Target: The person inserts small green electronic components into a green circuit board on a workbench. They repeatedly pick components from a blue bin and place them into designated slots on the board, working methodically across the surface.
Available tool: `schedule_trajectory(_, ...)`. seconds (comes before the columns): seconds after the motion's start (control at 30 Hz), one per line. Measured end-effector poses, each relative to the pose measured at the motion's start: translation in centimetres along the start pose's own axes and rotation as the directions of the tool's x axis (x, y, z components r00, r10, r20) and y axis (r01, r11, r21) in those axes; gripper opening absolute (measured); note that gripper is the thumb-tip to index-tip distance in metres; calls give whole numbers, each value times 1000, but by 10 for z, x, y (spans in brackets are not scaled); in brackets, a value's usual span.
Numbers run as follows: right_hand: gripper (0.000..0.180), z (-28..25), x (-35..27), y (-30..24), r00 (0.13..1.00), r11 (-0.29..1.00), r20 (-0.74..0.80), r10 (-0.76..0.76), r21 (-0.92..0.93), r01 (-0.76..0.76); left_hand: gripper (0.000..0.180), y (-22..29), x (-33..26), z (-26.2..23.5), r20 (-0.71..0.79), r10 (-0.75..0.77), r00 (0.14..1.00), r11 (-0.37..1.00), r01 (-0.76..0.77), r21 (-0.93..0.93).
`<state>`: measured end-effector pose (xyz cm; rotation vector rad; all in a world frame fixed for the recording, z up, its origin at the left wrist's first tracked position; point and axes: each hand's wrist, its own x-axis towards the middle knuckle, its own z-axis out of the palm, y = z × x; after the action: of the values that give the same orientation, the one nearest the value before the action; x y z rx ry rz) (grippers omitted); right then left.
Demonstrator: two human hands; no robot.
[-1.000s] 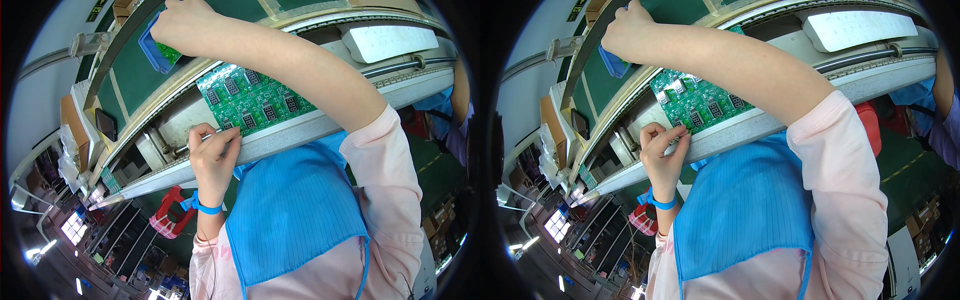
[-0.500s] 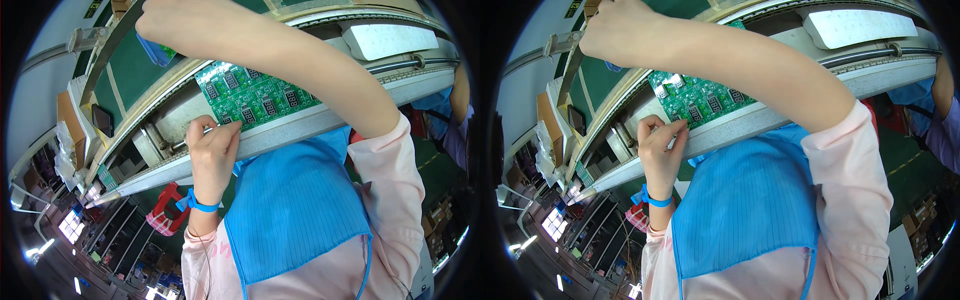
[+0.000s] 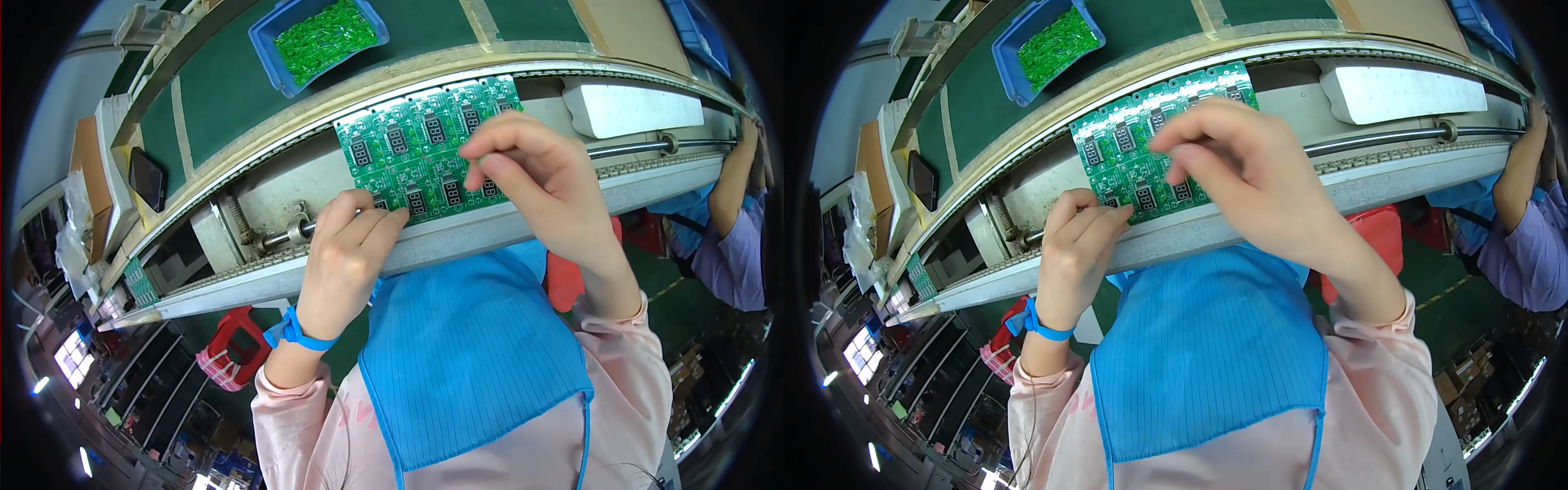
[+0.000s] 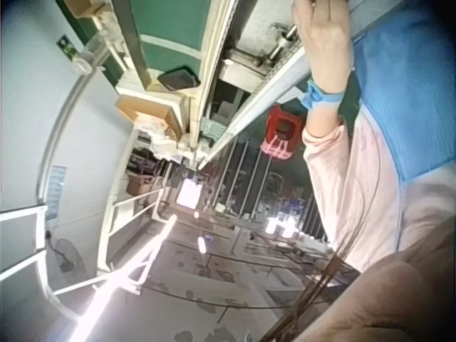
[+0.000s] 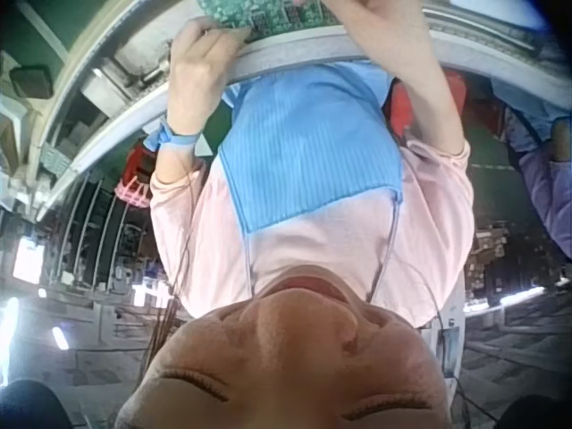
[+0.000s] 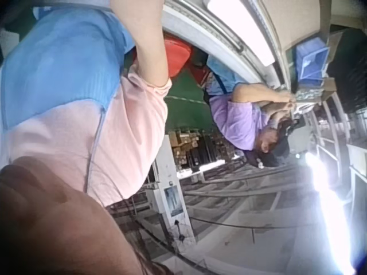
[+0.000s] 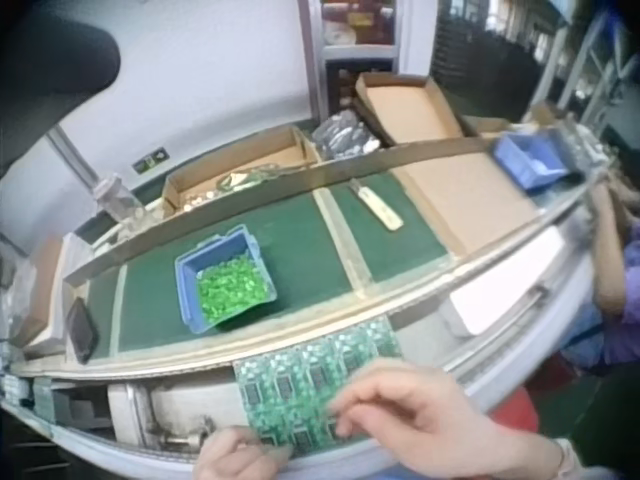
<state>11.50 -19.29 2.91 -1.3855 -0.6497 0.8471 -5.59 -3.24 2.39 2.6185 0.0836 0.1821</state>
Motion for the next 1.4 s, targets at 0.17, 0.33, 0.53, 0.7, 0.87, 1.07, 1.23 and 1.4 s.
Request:
schedule_trajectory(0.17, 20, -11, -29, 19, 997, 997, -22, 71, 2, -71, 31, -17, 7, -23, -122, 17, 992, 1000, -15, 17)
schedule_trajectory(0.33, 18, -2, -50, 27, 975, 980, -141, 174, 120, -158, 19, -68, 68, -53, -347, 136, 928, 932, -2, 362)
schedule_trajectory(0.53, 15, 0, -57, 35, 974, 981, -121, 194, 47, -189, 13, -115, 112, -40, -405, -39, 914, 942, 169, 290)
schedule_trajectory(0.7, 15, -2, -60, 38, 960, 954, -109, 258, 186, -236, 15, -105, 121, -43, -271, -198, 942, 882, 292, 370)
schedule_trajectory(0.87, 15, 1, -60, 32, 965, 949, -88, 248, 222, -224, 9, -93, 122, -39, -290, -171, 942, 804, 303, 511)
schedule_trajectory(1.07, 14, 10, -59, 21, 957, 967, -204, 205, 190, -167, 9, -98, 119, -36, -304, -61, 951, 757, 242, 607)
schedule_trajectory(1.23, 12, 10, -64, 21, 971, 993, -217, 98, 93, -79, 10, -92, 122, -39, -248, -92, 964, 720, 237, 652)
schedule_trajectory(1.4, 10, 10, -63, 23, 966, 998, -256, -40, -58, 25, 8, -90, 126, -40, -219, -120, 968, 724, 236, 648)
